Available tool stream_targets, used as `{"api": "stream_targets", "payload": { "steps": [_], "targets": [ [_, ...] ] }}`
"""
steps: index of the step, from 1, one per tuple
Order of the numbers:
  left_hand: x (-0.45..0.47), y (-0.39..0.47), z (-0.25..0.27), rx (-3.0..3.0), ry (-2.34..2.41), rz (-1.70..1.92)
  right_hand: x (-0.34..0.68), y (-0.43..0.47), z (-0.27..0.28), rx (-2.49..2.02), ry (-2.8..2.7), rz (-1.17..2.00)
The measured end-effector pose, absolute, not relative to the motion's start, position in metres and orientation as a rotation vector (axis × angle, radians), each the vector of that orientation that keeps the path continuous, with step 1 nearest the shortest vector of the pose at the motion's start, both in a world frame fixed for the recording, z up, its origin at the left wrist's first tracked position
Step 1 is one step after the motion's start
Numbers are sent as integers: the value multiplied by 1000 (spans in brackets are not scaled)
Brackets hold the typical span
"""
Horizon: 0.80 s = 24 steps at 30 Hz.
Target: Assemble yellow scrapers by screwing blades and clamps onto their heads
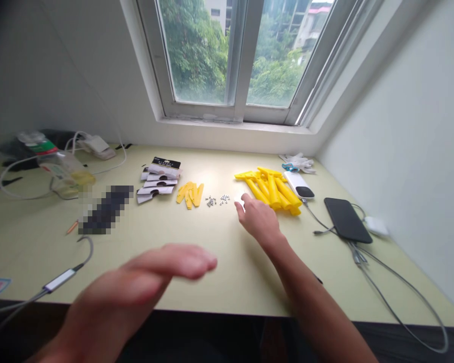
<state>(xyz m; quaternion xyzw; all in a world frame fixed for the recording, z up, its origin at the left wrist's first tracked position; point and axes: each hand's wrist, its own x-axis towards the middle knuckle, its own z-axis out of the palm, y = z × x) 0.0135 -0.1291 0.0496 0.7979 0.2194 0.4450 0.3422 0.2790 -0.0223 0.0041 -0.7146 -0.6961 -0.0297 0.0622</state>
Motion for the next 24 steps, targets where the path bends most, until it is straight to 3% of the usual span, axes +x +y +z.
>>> {"api": "stream_targets", "payload": {
  "steps": [3, 11, 20, 24],
  "targets": [
    [18, -70, 46, 2013, 633, 1140, 270, -40, 8, -2040, -2222, -154],
    [-46, 41, 3, 2350, 1332, 1039, 285, -60, -31, -1769, -2445, -219],
    [-24, 44, -20, 2523, 1262, 1069, 312, -42, -24, -1861, -2083, -408],
    [-3, 40, -22, 2533, 1164, 1017, 333, -3, -2, -2231, -1714, -536]
  ]
}}
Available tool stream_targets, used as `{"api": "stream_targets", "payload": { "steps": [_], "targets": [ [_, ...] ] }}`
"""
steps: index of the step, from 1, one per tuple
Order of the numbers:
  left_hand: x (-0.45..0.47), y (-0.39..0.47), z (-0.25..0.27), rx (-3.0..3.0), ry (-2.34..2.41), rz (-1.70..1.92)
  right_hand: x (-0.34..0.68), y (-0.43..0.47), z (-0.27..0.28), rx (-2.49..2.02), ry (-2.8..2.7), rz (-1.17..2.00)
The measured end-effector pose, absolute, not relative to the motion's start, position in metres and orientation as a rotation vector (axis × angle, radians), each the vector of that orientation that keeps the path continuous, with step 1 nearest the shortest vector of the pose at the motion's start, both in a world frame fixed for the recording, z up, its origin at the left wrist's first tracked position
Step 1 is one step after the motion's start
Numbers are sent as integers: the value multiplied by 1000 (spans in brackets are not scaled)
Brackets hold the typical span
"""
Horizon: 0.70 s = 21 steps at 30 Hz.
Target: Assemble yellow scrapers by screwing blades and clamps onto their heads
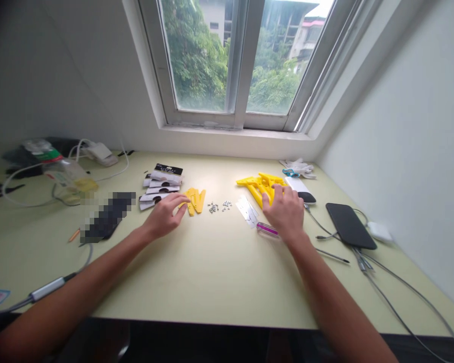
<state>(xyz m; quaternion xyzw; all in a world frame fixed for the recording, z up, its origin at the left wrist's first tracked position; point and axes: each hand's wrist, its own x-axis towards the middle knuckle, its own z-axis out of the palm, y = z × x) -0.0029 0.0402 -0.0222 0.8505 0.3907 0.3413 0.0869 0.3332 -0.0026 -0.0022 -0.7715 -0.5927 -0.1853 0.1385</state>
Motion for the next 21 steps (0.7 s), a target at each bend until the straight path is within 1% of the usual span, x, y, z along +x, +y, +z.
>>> {"api": "stream_targets", "payload": {
  "steps": [2, 4, 8, 11, 15, 19, 21],
  "targets": [
    [5, 40, -23, 2473, 1155, 1045, 345, 18, 2, -2465, -1671, -377],
    [11, 38, -24, 2406, 1139, 1085, 355, 32, 2, -2541, -1688, -276],
    [22, 31, -24, 2239, 1078, 1160, 353, 35, 4, -2475, -1664, -324],
    [38, 29, -21, 1901, 1034, 1122, 319, 23, 8, -2231, -1632, -303],
    [74, 40, -15, 1316, 780, 1022, 242, 7, 5, -1895, -1767, -47],
    [86, 61, -16, 975, 804, 1241, 196, 5, -2, -1433, -2023, 271],
    [73, 69, -17, 910, 844, 1332, 195, 16, -1, -1329, -2036, 428]
  ]
}}
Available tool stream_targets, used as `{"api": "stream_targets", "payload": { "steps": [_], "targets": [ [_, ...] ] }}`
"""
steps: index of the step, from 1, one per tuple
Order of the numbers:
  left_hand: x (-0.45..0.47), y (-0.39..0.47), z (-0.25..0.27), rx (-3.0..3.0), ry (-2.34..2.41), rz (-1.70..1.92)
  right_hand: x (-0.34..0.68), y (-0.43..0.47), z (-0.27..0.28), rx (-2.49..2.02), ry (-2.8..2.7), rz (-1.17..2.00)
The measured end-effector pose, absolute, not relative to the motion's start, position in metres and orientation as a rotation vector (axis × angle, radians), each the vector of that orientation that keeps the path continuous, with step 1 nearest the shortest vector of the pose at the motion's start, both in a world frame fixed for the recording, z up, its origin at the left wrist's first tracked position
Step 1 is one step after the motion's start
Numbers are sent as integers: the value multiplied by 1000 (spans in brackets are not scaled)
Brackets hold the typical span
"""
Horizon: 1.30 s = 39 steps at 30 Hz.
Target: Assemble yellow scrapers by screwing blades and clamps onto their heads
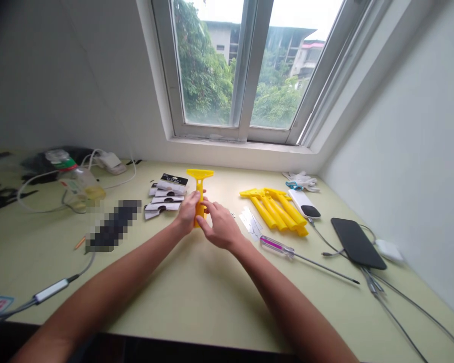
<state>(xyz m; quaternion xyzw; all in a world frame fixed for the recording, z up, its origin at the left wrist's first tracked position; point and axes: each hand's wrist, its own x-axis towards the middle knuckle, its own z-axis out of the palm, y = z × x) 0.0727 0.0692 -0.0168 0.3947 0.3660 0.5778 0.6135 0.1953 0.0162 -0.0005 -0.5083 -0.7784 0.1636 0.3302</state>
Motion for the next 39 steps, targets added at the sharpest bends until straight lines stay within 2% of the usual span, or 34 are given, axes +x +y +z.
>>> {"api": "stream_targets", "payload": {
  "steps": [5, 12, 19, 25, 29, 39],
  "targets": [
    [25, 73, -16, 866, 792, 1439, 198, 86, 9, -1548, -1877, 584],
    [-2, 81, -12, 889, 748, 1672, 119, 164, 7, -1657, -1862, 833],
    [-6, 85, -17, 885, 803, 1672, 98, 173, -5, -1597, -1767, 862],
    [0, 83, -20, 892, 821, 1653, 164, 172, -7, -1615, -1548, 728],
    [8, 79, -25, 918, 821, 1582, 195, 168, -3, -1583, -1525, 748],
    [15, 68, -25, 1024, 747, 1546, 141, 162, 13, -1498, -1829, 834]
  ]
}}
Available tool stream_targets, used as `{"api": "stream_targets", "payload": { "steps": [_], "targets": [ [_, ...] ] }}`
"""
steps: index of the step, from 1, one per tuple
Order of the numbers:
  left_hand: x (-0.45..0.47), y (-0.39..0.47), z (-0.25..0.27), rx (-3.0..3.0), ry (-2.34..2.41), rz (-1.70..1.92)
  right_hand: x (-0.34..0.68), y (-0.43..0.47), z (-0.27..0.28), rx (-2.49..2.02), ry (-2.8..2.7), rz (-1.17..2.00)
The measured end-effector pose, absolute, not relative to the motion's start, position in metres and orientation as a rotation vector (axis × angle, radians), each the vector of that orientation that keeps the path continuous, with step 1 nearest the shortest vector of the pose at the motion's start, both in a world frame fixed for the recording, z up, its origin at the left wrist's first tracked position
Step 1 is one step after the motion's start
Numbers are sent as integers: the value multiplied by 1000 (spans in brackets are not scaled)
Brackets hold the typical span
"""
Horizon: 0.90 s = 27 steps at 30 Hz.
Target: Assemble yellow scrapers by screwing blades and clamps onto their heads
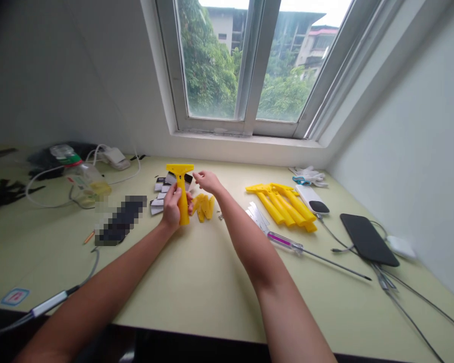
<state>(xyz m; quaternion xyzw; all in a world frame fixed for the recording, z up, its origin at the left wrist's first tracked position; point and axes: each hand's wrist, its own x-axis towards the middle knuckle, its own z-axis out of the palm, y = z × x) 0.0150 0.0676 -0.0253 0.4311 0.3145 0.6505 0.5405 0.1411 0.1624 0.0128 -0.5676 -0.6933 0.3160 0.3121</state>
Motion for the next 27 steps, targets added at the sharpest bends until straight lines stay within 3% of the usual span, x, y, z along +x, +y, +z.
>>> {"api": "stream_targets", "payload": {
  "steps": [7, 12, 27],
  "targets": [
    [23, 61, -26, 1016, 778, 1426, 266, 110, 23, -1783, -2047, 495],
    [34, 51, -32, 1051, 739, 1314, 335, 80, 27, -1989, -2322, 541],
    [42, 41, -37, 1143, 707, 1232, 312, 74, 24, -2334, -2315, 470]
  ]
}}
